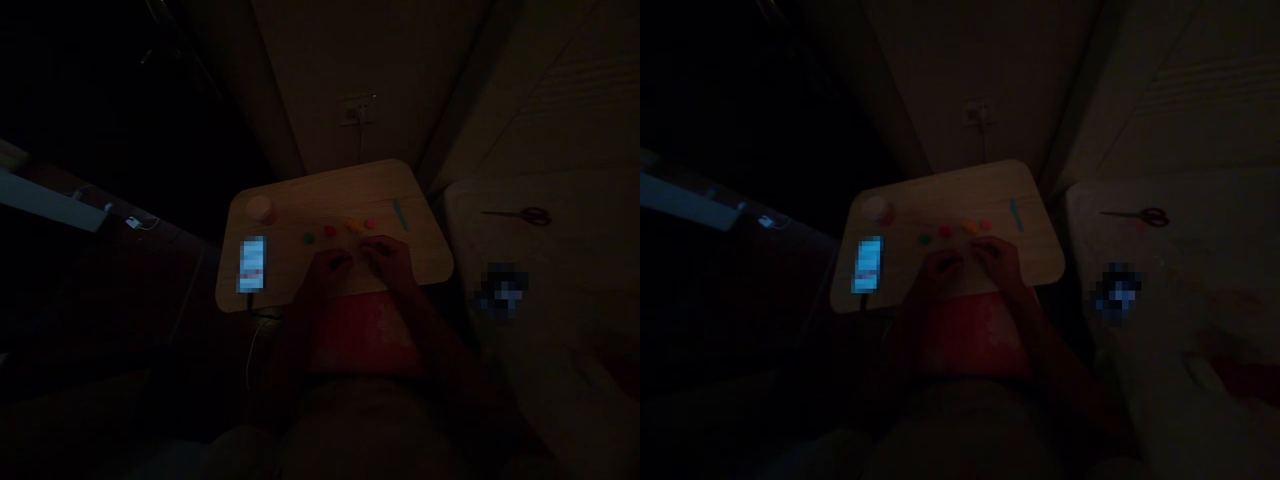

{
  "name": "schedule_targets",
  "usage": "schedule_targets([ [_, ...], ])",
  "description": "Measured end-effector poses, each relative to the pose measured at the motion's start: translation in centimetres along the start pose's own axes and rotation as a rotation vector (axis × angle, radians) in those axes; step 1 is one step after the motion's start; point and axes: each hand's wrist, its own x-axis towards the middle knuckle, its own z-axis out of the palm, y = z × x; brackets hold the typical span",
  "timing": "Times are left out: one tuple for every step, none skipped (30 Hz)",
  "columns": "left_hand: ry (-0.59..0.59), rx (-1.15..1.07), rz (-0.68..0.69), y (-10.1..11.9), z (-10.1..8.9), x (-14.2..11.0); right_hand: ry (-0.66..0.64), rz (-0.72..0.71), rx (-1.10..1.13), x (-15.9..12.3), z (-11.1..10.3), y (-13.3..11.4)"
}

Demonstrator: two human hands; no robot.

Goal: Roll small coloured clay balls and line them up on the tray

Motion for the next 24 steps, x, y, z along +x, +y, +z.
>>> schedule_targets([
  [0.000,-0.002,0.005,0.01,-0.01,0.00,0.004,0.006,0.002,0.00,0.02,-0.02],
  [0.001,-0.002,0.010,0.03,-0.03,0.00,0.006,0.008,0.000,0.00,0.03,-0.04],
  [0.002,-0.001,0.014,0.05,-0.05,0.00,0.008,0.006,-0.007,0.01,0.02,-0.06],
  [0.004,-0.001,0.017,0.07,-0.06,0.01,0.011,0.000,-0.014,0.01,0.01,-0.10],
  [0.004,0.000,0.019,0.08,-0.08,0.01,0.016,-0.008,-0.022,0.02,-0.01,-0.16],
  [0.007,0.000,0.020,0.07,-0.08,0.02,0.021,-0.018,-0.031,0.04,-0.03,-0.23],
  [0.009,0.000,0.020,0.05,-0.09,0.03,0.025,-0.028,-0.041,0.05,-0.06,-0.30],
  [0.011,0.000,0.022,0.02,-0.09,0.04,0.026,-0.036,-0.050,0.07,-0.08,-0.37],
  [0.013,0.001,0.023,-0.02,-0.08,0.06,0.026,-0.042,-0.059,0.08,-0.09,-0.43],
  [0.013,0.004,0.024,-0.06,-0.08,0.07,0.023,-0.045,-0.067,0.09,-0.10,-0.47],
  [0.015,0.006,0.026,-0.10,-0.07,0.09,0.018,-0.047,-0.074,0.09,-0.09,-0.48],
  [0.017,0.007,0.028,-0.13,-0.07,0.09,0.013,-0.044,-0.076,0.09,-0.08,-0.48],
  [0.019,0.006,0.028,-0.15,-0.06,0.10,0.010,-0.034,-0.070,0.08,-0.06,-0.45],
  [0.021,0.004,0.028,-0.14,-0.05,0.11,0.007,-0.018,-0.059,0.06,-0.05,-0.42],
  [0.017,0.001,0.028,-0.13,-0.04,0.13,0.006,-0.001,-0.044,0.05,-0.04,-0.39],
  [0.013,-0.003,0.028,-0.09,-0.03,0.15,0.004,0.018,-0.029,0.03,-0.04,-0.35],
  [0.011,-0.008,0.029,-0.06,-0.02,0.18,-0.001,0.031,-0.016,0.03,-0.05,-0.32],
  [0.006,-0.012,0.030,-0.01,-0.02,0.22,-0.002,0.030,-0.006,0.04,-0.08,-0.29],
  [0.014,-0.017,0.031,0.03,-0.02,0.26,-0.015,0.030,-0.002,0.06,-0.12,-0.24],
  [0.020,-0.016,0.031,0.07,-0.04,0.30,-0.023,0.027,0.008,0.10,-0.16,-0.19],
  [0.013,-0.005,0.028,0.10,-0.05,0.33,-0.040,0.016,0.011,0.15,-0.21,-0.12],
  [0.014,0.006,0.027,0.14,-0.07,0.35,-0.054,-0.001,0.002,0.21,-0.25,-0.05],
  [0.020,0.011,0.027,0.19,-0.09,0.36,-0.060,-0.034,-0.010,0.27,-0.28,0.03],
  [0.023,0.014,0.023,0.24,-0.11,0.35,-0.062,-0.059,-0.023,0.31,-0.30,0.10],
])
